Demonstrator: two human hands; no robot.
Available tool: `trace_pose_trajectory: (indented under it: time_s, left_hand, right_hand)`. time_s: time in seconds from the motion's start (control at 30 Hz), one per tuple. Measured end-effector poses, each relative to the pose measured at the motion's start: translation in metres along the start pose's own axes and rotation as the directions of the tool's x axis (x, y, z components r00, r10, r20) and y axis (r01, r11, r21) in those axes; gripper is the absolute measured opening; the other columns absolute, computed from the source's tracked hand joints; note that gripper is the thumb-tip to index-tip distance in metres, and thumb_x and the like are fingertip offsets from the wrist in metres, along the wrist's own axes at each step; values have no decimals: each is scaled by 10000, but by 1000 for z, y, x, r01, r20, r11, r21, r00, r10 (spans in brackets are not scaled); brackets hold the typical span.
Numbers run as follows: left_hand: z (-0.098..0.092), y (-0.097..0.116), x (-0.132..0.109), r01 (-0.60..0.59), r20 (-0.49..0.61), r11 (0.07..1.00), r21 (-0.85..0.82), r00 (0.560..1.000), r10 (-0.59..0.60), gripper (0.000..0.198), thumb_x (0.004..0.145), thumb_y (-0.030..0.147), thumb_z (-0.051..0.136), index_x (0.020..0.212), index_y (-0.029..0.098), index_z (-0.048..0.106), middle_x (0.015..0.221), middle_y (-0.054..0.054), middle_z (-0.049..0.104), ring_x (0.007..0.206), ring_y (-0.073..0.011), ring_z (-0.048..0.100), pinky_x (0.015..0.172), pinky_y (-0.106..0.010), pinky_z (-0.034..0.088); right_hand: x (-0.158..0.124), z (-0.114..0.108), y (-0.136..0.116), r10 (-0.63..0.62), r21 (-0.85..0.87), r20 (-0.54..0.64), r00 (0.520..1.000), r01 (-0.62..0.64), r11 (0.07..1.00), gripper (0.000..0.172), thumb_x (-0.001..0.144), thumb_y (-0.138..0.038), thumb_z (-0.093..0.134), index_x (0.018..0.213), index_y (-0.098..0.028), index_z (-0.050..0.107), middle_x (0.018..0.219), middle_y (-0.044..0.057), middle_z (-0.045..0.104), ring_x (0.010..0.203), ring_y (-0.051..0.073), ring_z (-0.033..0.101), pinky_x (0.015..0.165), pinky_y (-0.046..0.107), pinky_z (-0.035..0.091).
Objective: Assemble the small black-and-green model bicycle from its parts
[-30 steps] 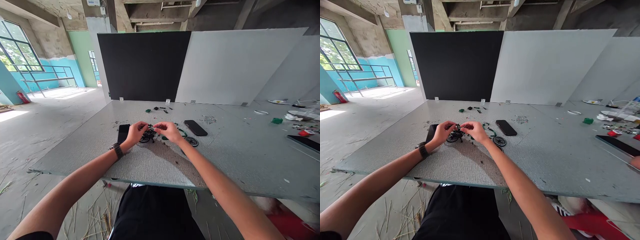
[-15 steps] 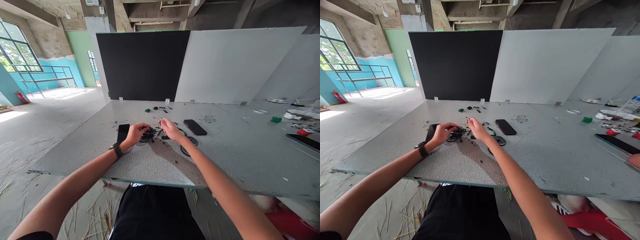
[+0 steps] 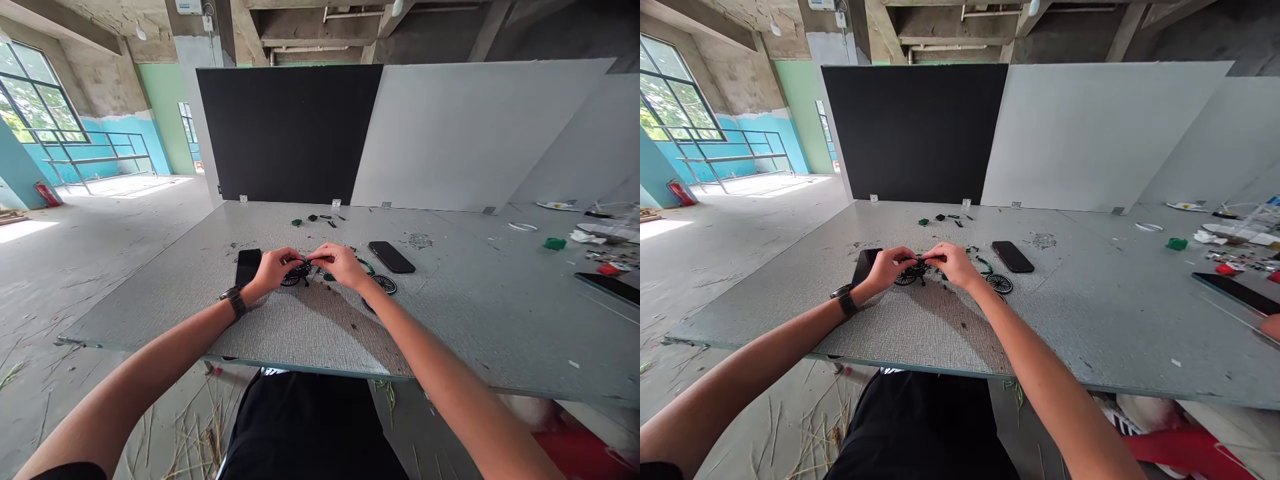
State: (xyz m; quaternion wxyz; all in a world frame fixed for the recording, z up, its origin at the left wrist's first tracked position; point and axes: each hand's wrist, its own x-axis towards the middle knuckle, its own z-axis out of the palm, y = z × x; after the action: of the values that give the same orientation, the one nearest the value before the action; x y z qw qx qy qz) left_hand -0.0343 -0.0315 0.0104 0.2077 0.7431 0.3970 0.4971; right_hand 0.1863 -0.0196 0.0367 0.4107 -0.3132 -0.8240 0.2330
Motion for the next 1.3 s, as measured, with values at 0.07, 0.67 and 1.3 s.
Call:
trace_pose_trajectory:
  time_s: [0.07, 0.67, 1.3]
  left_hand:
    - [0, -1, 0, -4, -2, 1000, 3, 1000, 4, 105, 864, 302, 700, 874, 203, 734, 865, -29, 764, 768, -163, 665, 751, -295, 515]
    - [-10, 7, -3, -215, 218, 963, 163, 960, 178, 281, 945, 166, 485, 1109, 227, 705, 966, -43, 765, 846, -171, 689, 807, -311, 510]
    - [-12, 8, -4, -241, 212, 960, 144, 955, 208, 302, 943, 166, 482, 1133, 235, 707, 984, -42, 767, 832, -158, 688, 789, -297, 514]
  right_hand:
    - [0, 1, 0, 29, 72, 48, 998, -33, 997, 173, 864, -340, 697, 983, -260, 794, 1017, 68, 752, 937, 219, 701, 897, 424, 561]
    - [0, -1, -10, 88, 245, 65, 994, -102, 964, 287, 820, -358, 762, 1062, -231, 673, 917, 33, 719, 874, 176, 691, 884, 378, 564]
    - [0, -3, -16, 98, 247, 70, 993, -112, 963, 262, 823, -372, 757, 1024, -232, 664, 922, 41, 740, 878, 190, 703, 871, 390, 565]
